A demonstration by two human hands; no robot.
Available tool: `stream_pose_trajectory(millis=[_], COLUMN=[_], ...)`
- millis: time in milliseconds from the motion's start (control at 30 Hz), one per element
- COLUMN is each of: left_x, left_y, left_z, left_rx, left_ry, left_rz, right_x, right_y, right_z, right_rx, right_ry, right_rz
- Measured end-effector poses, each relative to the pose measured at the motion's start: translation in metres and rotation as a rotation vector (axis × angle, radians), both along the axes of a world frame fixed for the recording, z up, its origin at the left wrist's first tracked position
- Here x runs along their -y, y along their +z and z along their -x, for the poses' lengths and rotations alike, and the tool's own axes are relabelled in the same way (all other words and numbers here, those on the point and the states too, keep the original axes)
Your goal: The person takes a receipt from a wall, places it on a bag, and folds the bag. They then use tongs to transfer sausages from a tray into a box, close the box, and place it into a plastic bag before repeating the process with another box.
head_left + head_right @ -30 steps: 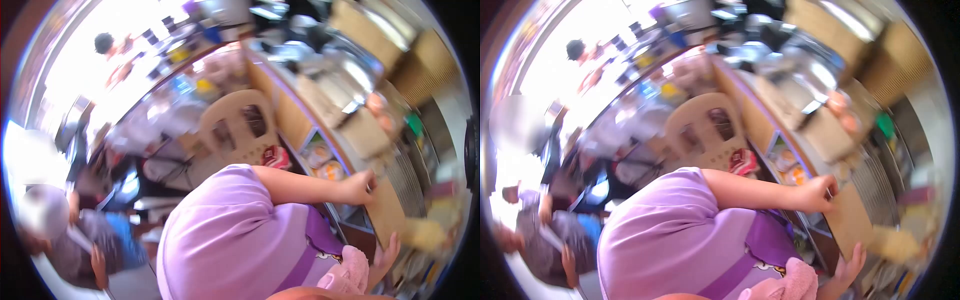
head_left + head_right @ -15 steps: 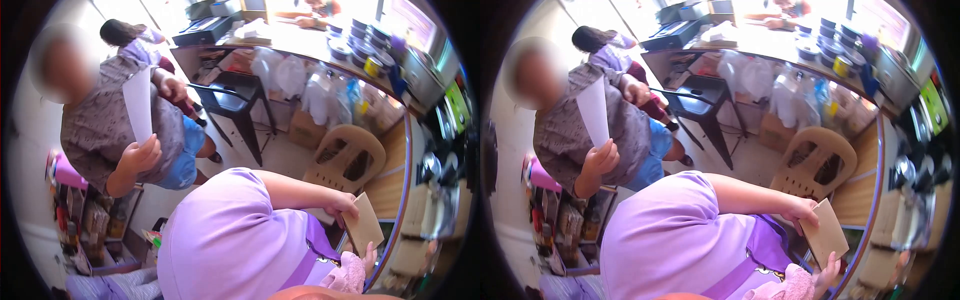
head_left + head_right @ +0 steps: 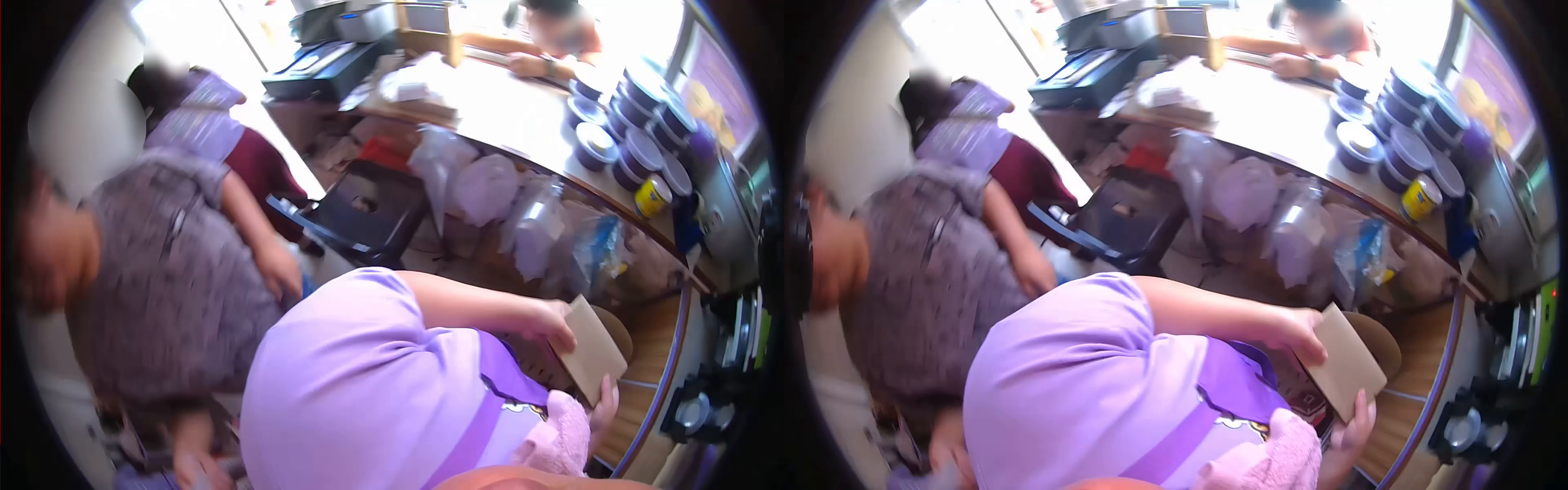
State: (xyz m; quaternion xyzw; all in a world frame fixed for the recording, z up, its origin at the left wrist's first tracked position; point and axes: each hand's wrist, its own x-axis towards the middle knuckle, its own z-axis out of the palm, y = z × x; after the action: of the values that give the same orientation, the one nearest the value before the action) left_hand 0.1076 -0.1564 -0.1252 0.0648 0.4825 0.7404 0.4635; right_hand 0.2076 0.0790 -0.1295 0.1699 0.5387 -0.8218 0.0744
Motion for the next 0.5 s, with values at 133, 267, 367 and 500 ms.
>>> stream_pose_trajectory(millis=[133,267,367,500], left_x=[0.025,0.038,0.052,0.063], left_y=[0.011,0.005,0.002,0.011], left_z=[0.065,0.101,0.117,0.127], left_rx=[-0.029,0.053,0.100,0.039], left_ry=[-0.044,0.092,0.214,0.296], left_rz=[0.112,0.022,0.018,0.044], right_x=[0.017,-0.030,-0.098,-0.169], right_y=[0.019,0.027,0.020,0.026], right_z=[0.078,0.159,0.233,0.344], right_rx=[-0.060,-0.193,-0.287,-0.158], right_ry=[0.036,-0.214,-0.425,-0.470], right_rz=[0.128,-0.610,-0.688,-0.649])
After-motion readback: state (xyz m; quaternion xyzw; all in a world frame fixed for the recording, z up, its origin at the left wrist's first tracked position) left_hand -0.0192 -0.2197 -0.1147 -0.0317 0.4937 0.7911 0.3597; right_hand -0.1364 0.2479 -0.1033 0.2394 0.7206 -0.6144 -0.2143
